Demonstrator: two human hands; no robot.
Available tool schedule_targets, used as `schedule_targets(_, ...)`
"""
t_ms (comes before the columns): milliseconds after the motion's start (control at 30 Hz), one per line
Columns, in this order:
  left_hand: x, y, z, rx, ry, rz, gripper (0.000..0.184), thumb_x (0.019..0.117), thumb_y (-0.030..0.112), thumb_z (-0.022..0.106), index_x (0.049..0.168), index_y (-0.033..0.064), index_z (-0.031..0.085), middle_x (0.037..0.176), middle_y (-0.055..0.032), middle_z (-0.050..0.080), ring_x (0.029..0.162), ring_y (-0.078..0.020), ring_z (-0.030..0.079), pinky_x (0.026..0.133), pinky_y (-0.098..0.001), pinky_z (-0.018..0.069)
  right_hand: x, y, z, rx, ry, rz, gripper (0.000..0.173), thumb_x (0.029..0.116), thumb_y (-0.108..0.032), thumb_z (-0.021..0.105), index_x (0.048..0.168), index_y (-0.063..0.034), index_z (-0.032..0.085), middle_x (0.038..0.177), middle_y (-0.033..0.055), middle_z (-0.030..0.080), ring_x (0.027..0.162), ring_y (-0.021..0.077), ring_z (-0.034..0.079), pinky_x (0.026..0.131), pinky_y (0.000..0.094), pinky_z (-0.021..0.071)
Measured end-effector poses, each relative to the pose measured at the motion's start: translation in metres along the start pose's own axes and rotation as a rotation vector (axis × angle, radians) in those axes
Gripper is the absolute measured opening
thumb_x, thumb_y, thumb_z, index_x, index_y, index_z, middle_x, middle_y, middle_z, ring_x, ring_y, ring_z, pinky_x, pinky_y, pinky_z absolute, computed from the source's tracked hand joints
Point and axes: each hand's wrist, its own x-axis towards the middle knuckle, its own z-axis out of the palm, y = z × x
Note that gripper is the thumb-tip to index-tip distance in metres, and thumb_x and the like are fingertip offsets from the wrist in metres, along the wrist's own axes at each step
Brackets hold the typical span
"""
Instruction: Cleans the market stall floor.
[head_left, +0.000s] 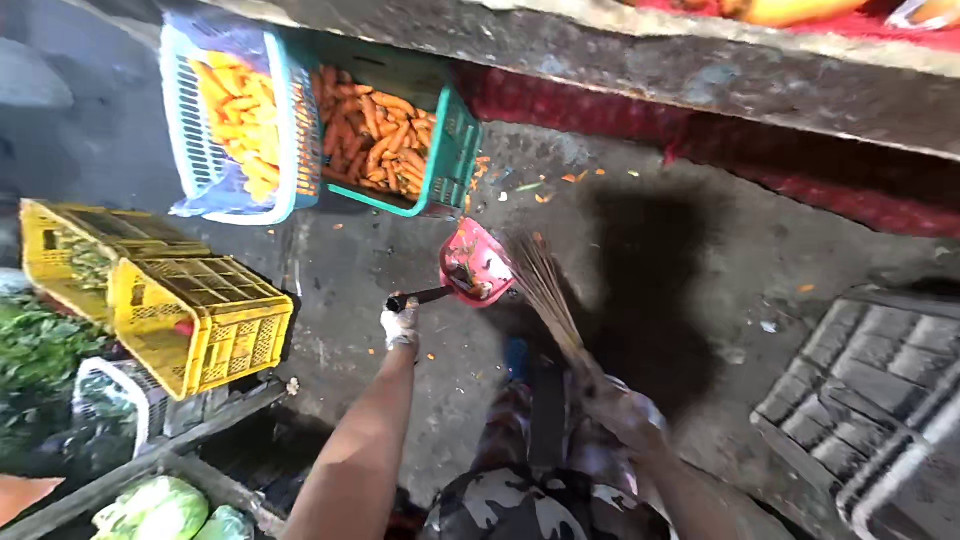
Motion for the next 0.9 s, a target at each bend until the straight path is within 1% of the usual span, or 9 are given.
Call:
schedule_targets(100,0.014,-0.01,-0.011,-0.043,-0.004,0.005,0.047,0.1034,0.009,0.06,0.145,-0.007,0.046,0.139,-0.0302,0.056,0.125,-0.0352,0.058,0.107,-0.0442,0.0455,0.005,0.019,-0.032,0.088,-0.188,0.325,0.089,0.0965,-0.034,0.067,0.166,-0.0308,0.013,0.143,0.0272,0.056,0.126,0.0476,0.058,0.101,0.069,0.0446)
schedule_targets(167,0.015,-0.02,-0.02,-0.106,0.015,0.029,0.046,0.1042,0.008,0.058,0.145,-0.008,0.045,0.14,-0.031,0.055,0.126,-0.0353,0.058,0.108,-0.0433,0.0448,0.011,0.028,-0.041,0.177,0.047,0.413,0.092,0.0947,-0.024,0.07,0.167,-0.0204,0.012,0.143,0.0317,0.054,0.127,0.0506,0.057,0.101,0.0703,0.044)
schedule_targets(267,0.01,-0.031,-0.038,-0.173,0.028,0.025,0.045,0.1052,0.008,0.056,0.146,-0.0088,0.044,0.138,-0.0318,0.055,0.123,-0.0349,0.058,0.106,-0.0428,0.0458,0.065,0.019,-0.068,0.511,0.31,0.507,0.091,0.0977,-0.015,0.067,0.165,-0.0052,0.006,0.151,0.0315,0.045,0.135,0.0435,0.051,0.111,0.0584,0.0412)
schedule_targets(367,0.013,-0.046,-0.041,-0.195,0.096,0.02,0.044,0.1044,0.008,0.057,0.144,-0.009,0.047,0.133,-0.0313,0.058,0.113,-0.0329,0.062,0.1,-0.042,0.0482,0.138,-0.007,-0.077,0.6,0.3,0.453,0.056,0.1011,-0.021,0.063,0.145,0.0088,0.046,0.137,0.0301,0.056,0.122,0.036,0.057,0.102,0.0501,0.0458)
schedule_targets(433,0.01,-0.041,-0.046,-0.198,0.122,-0.034,0.044,0.1056,0.008,0.055,0.145,-0.0086,0.045,0.137,-0.0315,0.056,0.117,-0.0331,0.06,0.103,-0.0412,0.0465,0.176,-0.025,-0.055,0.499,0.163,0.387,0.055,0.098,-0.026,0.067,0.144,0.0009,0.052,0.131,0.0277,0.061,0.116,0.037,0.062,0.099,0.0529,0.0499)
schedule_targets(500,0.011,-0.039,-0.049,-0.188,0.14,-0.054,0.045,0.1055,0.008,0.055,0.145,-0.0091,0.045,0.139,-0.0317,0.055,0.122,-0.0337,0.058,0.106,-0.041,0.0446,0.172,-0.065,-0.04,0.292,-0.084,0.356,0.083,0.0959,-0.026,0.067,0.163,-0.0125,0.021,0.141,0.0267,0.056,0.123,0.0393,0.06,0.102,0.0571,0.0482)
schedule_targets(633,0.017,-0.034,-0.056,-0.175,0.102,-0.059,0.045,0.1053,0.007,0.055,0.146,-0.0085,0.045,0.14,-0.0306,0.054,0.124,-0.0325,0.057,0.107,-0.04,0.0438,0.124,-0.069,-0.008,0.118,-0.323,0.277,0.102,0.0884,-0.028,0.072,0.166,-0.0345,0.006,0.147,0.021,0.054,0.128,0.0409,0.058,0.101,0.0649,0.0474)
schedule_targets(800,0.037,-0.042,-0.056,-0.135,0.07,-0.03,0.045,0.1049,0.01,0.057,0.145,-0.0085,0.046,0.139,-0.0312,0.055,0.125,-0.0343,0.057,0.108,-0.0425,0.0435,0.065,-0.039,-0.063,0.117,-0.18,0.18,0.098,0.0846,-0.028,0.077,0.165,-0.0318,0.022,0.145,0.024,0.055,0.126,0.0433,0.058,0.101,0.0656,0.0466)
schedule_targets(900,0.036,-0.046,-0.057,-0.146,0.094,-0.036,0.045,0.105,0.011,0.057,0.145,-0.0076,0.047,0.137,-0.0302,0.057,0.124,-0.0339,0.059,0.108,-0.0426,0.0442,0.108,-0.061,-0.104,0.043,-0.072,0.147,0.091,0.0919,-0.034,0.072,0.166,-0.0245,0.02,0.145,0.026,0.054,0.126,0.0445,0.058,0.102,0.065,0.0461)
